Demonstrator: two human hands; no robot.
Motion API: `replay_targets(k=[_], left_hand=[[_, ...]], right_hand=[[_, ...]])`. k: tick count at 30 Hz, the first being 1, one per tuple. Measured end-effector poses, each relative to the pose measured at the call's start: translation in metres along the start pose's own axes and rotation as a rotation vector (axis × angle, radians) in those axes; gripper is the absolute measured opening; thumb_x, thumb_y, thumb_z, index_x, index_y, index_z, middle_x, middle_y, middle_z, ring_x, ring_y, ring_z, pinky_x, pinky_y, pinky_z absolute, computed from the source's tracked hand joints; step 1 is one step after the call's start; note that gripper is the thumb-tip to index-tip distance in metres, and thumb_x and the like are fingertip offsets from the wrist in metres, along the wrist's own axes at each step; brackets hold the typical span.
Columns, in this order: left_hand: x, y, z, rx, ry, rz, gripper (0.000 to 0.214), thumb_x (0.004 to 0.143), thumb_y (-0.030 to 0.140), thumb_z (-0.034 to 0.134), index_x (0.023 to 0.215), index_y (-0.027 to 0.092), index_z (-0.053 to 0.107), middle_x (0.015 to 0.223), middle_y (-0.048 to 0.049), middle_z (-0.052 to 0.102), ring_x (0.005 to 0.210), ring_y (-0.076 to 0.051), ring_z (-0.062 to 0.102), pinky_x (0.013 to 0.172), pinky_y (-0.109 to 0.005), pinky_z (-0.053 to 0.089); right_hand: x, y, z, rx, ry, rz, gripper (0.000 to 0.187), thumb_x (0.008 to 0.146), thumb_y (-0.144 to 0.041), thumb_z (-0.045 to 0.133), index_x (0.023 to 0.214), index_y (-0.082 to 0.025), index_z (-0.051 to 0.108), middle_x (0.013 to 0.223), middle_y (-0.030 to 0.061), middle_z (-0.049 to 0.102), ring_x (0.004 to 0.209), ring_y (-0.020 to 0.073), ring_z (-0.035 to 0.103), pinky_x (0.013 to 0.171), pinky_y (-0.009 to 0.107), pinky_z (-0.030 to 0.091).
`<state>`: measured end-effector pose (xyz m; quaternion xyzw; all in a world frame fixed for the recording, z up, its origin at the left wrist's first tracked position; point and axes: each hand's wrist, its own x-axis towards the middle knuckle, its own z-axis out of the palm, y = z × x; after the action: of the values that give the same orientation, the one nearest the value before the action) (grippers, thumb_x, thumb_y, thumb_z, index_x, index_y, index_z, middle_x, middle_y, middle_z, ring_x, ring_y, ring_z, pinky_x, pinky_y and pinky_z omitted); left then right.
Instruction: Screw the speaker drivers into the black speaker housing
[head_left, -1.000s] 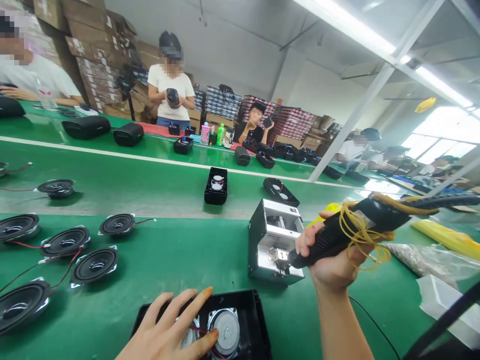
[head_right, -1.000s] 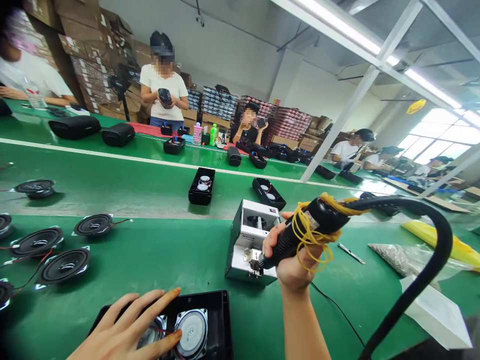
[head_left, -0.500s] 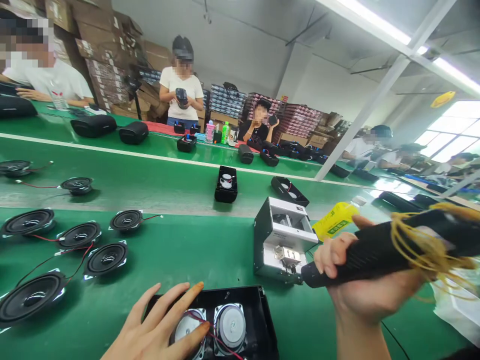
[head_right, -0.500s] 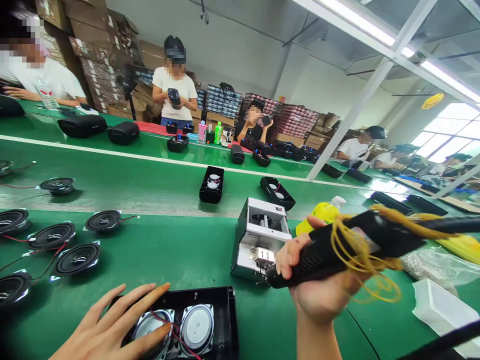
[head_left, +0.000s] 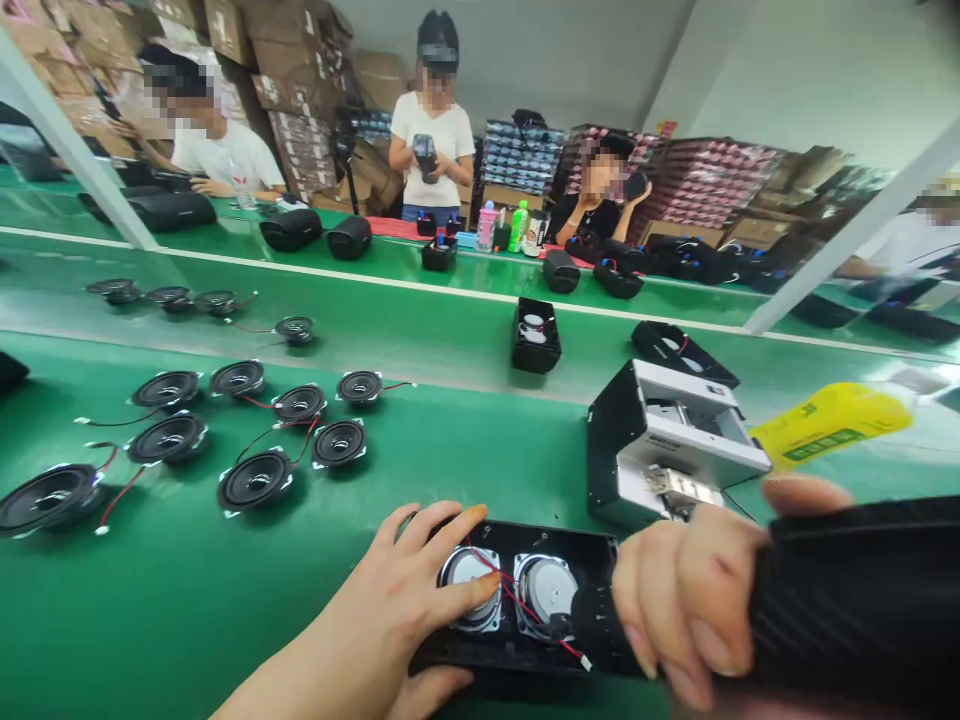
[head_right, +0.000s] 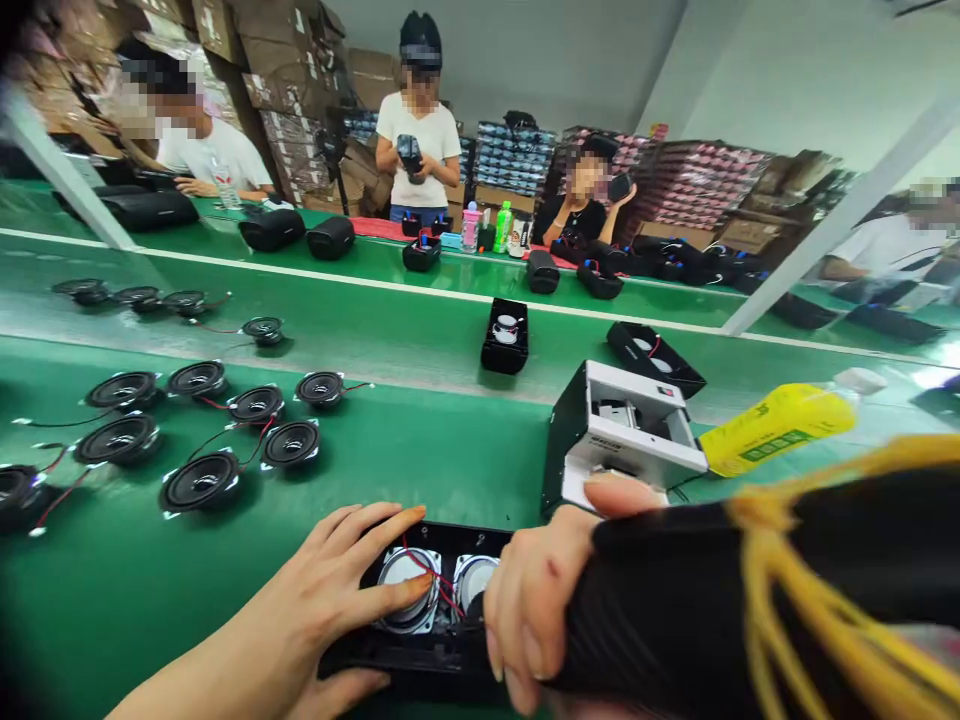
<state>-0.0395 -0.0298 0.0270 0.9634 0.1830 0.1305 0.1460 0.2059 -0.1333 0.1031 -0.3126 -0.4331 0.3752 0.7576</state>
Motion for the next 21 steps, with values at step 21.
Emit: replay_targets(k=[21], left_hand=[[0.001,0.008,-0.015,-0.103,-0.088,-0.071,0.057,0.091,0.030,0.074,0.146,0.041,0.059,0.178,-0.0020,0.032,0.158,-0.037,0.032,0.127,-0.070,0.029]], right_hand=[[-0.004,0.049,0.027,0.076,-0.021,0.038,0.052,0.099,-0.076,0.062,0.122,-0.033,0.080,0.061,-0.0016,0.062,0.041,0.0156,0.056,0.040,0.025,0.052]])
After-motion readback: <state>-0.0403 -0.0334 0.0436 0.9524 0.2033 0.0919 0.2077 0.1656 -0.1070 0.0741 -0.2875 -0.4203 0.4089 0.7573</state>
